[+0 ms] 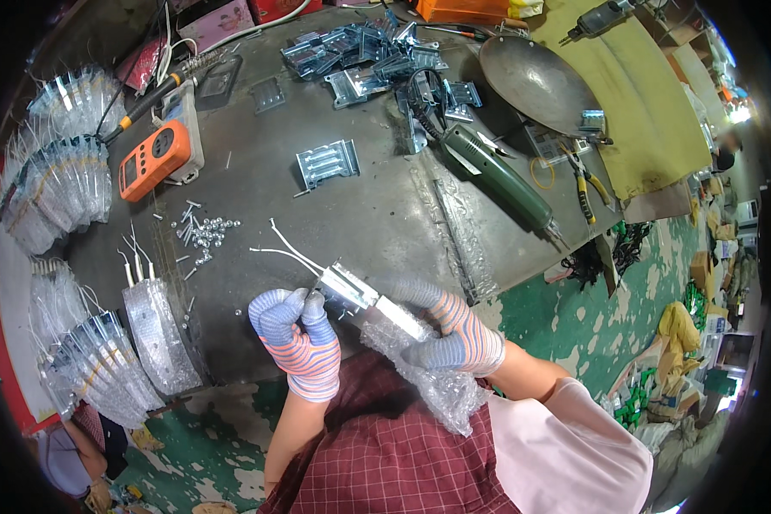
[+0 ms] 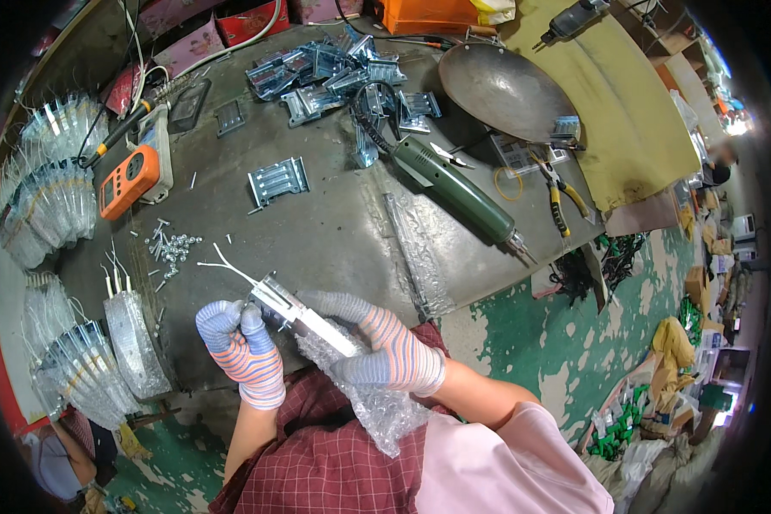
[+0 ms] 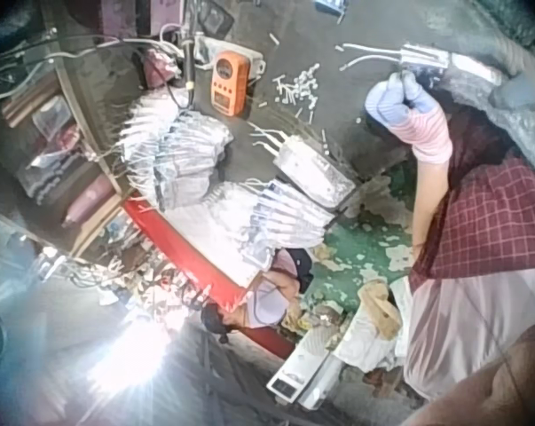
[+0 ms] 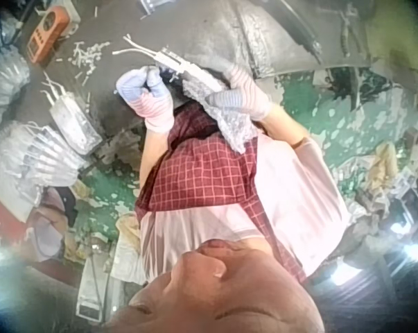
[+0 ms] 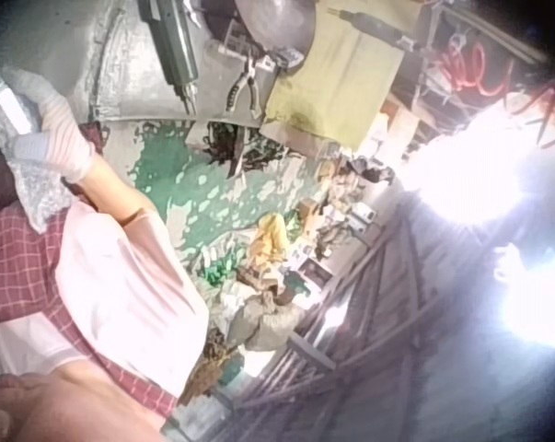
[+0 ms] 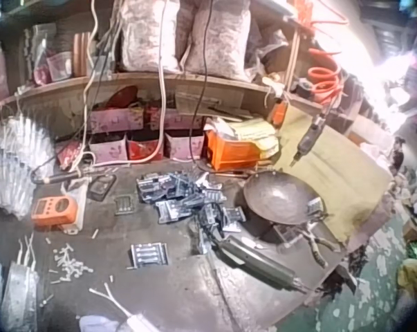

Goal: The person attaches metal brackets onto light fixtures using screws, an electric screwdriver, and pliers, wraps rubber bands around the assembled units, and retrieves more components from the shelf.

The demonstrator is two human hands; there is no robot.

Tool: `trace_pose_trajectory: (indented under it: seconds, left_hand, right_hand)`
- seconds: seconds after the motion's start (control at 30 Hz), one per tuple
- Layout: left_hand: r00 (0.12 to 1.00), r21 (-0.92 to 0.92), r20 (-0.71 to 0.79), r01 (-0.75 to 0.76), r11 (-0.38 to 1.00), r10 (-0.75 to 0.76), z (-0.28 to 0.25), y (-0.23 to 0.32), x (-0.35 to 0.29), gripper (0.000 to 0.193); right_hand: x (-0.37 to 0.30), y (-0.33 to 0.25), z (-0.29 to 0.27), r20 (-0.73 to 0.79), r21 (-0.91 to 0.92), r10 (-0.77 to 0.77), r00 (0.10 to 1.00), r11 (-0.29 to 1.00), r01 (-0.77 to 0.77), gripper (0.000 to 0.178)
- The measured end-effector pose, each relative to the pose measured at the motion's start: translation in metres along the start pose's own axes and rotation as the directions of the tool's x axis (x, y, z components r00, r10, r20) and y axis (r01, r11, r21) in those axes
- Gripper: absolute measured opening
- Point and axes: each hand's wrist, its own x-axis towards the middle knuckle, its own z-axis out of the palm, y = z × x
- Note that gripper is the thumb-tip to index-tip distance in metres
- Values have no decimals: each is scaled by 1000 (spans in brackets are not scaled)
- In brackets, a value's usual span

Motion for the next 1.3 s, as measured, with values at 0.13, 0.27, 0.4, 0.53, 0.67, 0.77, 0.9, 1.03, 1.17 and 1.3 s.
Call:
trace_pose_trajectory:
  seconds: [0.13,0.27,0.4,0.53,0.67,0.77,0.9,1.03,1.17,1.3]
  left_hand:
    - [977,-41,61,205,978,-202,6,12,3,15]
    - [651,-404,335,753,520,-681,6,35,8,23]
    - [941,-188,242,284,940,-236,7,50,-12,19]
    - [950,-93,215,249,964,-225,12,29,-25,14]
    - [973,-16,231,33,999,-28,15,22,-22,12]
    - [972,-36,233,51,998,-41,9,23,-19,10]
    - [976,-35,218,27,999,-18,6,19,-25,9]
    - [967,-48,249,61,997,-47,6,17,-28,11]
    - [972,-69,234,54,996,-36,9,19,-25,10]
    - [978,-53,208,47,997,-35,9,16,-30,11]
  right_hand:
    - [0,5,1,-37,-131,15,999,991,-20,70]
    - [-5,16,7,-71,-153,-43,997,988,31,72]
    - [-4,38,23,-193,-255,-296,935,936,243,73]
    - [-6,64,18,-95,-660,-521,848,671,338,69]
    - [-4,50,8,117,-866,-605,787,326,379,68]
    - [10,3,-33,355,-878,-483,800,122,463,40]
    - [5,-69,-103,28,-943,-720,693,-249,-220,44]
    - [8,-86,-130,-216,-849,-502,837,-327,-416,62]
    - [11,-87,-142,-336,-941,-501,797,220,-258,66]
    - [-19,-87,-85,-505,-129,-312,805,949,287,58]
